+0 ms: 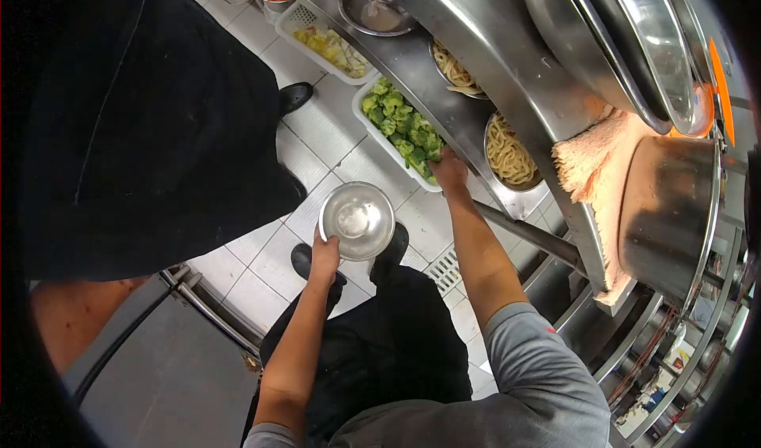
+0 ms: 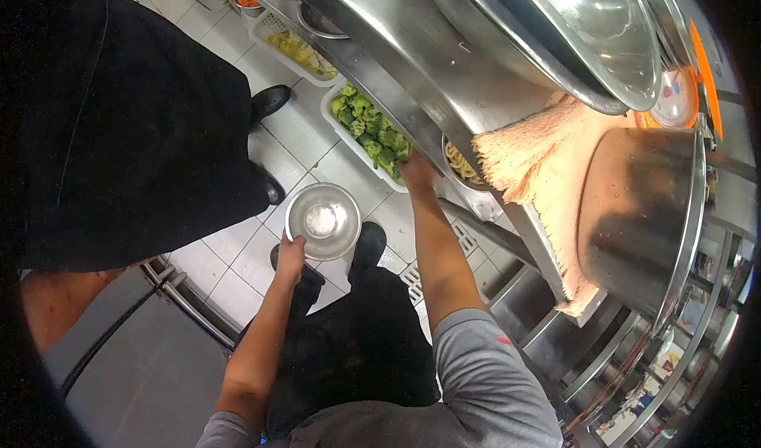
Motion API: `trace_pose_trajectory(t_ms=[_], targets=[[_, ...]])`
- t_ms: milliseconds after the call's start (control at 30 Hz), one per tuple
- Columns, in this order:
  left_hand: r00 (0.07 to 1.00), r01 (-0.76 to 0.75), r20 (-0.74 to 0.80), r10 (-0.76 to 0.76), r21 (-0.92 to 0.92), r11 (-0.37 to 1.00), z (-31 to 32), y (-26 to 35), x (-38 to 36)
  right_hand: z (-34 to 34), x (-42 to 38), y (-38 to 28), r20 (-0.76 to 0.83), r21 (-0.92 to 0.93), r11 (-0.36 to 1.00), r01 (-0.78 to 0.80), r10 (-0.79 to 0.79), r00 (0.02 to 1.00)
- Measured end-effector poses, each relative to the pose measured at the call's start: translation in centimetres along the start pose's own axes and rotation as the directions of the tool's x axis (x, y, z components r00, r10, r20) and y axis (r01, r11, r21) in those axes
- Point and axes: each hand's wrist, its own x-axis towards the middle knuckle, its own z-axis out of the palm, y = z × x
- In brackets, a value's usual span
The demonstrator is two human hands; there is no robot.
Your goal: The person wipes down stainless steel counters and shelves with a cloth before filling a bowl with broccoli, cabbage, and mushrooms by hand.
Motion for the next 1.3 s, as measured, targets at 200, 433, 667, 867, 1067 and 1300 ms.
trace_pose_trajectory(t_ms=[200,433,667,867,1067,1300], targets=[[0.994,-0.107,-0.017,0.107,-0.03,0.994,0.6,-1.2,2.7,-2.7,1.5,-1.9,-0.342,0.223,0.971,0.088,-0.006,0.94],[0.994,-0.105,-0.052,0.101,-0.086,0.991,0.8,-2.1,5.8,-4.7,5.1,-6.1,-0.162,0.095,0.952,0.292,-0.275,0.948],[0.998,-0.055,-0.006,0.054,-0.161,0.985,2.9,0.8,5.0,9.5,11.9,-6.5,0.297,-0.125,0.959,0.254,-0.208,0.932],[1.0,0.023,0.019,-0.019,-0.225,0.974,4.4,1.7,5.1,-0.9,6.4,-5.5,0.119,0.227,0.934,0.276,-0.308,0.944],[0.999,-0.039,0.006,0.042,-0.234,0.972,5.9,1.4,6.3,-0.3,5.9,-3.1,0.456,0.509,0.771,-0.382,0.135,0.88],[0.995,-0.098,-0.029,0.094,-0.255,0.962,7.1,3.0,6.5,-7.9,-4.6,-11.6,0.225,0.794,0.603,0.072,-0.403,0.887]])
